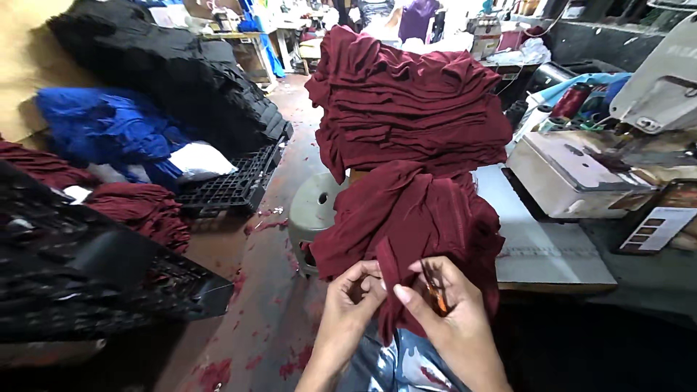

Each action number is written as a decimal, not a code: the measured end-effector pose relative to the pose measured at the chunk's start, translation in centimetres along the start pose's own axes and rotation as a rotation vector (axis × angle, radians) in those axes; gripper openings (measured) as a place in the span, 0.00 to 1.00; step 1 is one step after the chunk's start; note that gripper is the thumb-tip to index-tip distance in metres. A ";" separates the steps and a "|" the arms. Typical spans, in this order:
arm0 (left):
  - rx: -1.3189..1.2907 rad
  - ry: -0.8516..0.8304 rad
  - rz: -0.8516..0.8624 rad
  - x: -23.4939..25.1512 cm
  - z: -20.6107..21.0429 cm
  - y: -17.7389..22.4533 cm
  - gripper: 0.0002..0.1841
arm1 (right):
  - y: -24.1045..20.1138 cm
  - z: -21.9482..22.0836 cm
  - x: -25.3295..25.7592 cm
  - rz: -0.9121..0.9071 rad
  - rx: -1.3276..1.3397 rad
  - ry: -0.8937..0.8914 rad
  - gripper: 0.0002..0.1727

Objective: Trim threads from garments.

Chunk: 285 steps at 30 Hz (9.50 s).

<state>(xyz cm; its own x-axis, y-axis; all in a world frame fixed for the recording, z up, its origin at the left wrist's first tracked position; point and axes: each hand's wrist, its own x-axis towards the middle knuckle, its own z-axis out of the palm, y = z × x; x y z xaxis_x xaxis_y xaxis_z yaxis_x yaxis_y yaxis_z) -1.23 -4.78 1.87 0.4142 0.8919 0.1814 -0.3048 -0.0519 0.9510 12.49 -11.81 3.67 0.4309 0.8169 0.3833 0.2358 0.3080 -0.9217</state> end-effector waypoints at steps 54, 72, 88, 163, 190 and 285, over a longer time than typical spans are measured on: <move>0.447 0.109 0.213 6.0 2.6 2.1 0.02 | 2.2 -1.5 5.2 -0.274 -0.653 0.037 0.16; 1.058 0.020 0.329 4.3 4.8 0.8 0.15 | 2.5 -5.8 5.9 -0.067 -0.001 -0.141 0.16; 0.503 -0.189 -0.064 5.0 1.2 2.9 0.07 | 4.1 -3.5 4.1 -0.439 -0.828 0.044 0.20; 0.963 0.040 0.538 6.3 1.8 2.1 0.05 | 2.0 -5.3 7.7 -0.168 -0.689 0.125 0.13; 0.396 -0.038 0.203 8.3 3.2 2.7 0.06 | 2.8 -4.1 6.5 -0.214 -0.557 0.027 0.20; 0.285 0.061 0.442 -3.5 4.0 2.9 0.13 | -2.8 -1.9 -2.1 0.005 0.099 -0.188 0.25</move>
<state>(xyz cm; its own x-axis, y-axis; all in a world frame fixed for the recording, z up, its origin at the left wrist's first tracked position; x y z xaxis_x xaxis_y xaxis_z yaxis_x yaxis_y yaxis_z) -0.16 -9.81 4.94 0.2455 0.7812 0.5740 -0.1901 -0.5418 0.8187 12.63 -15.31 5.55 0.2595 0.8922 0.3697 0.1435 0.3429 -0.9283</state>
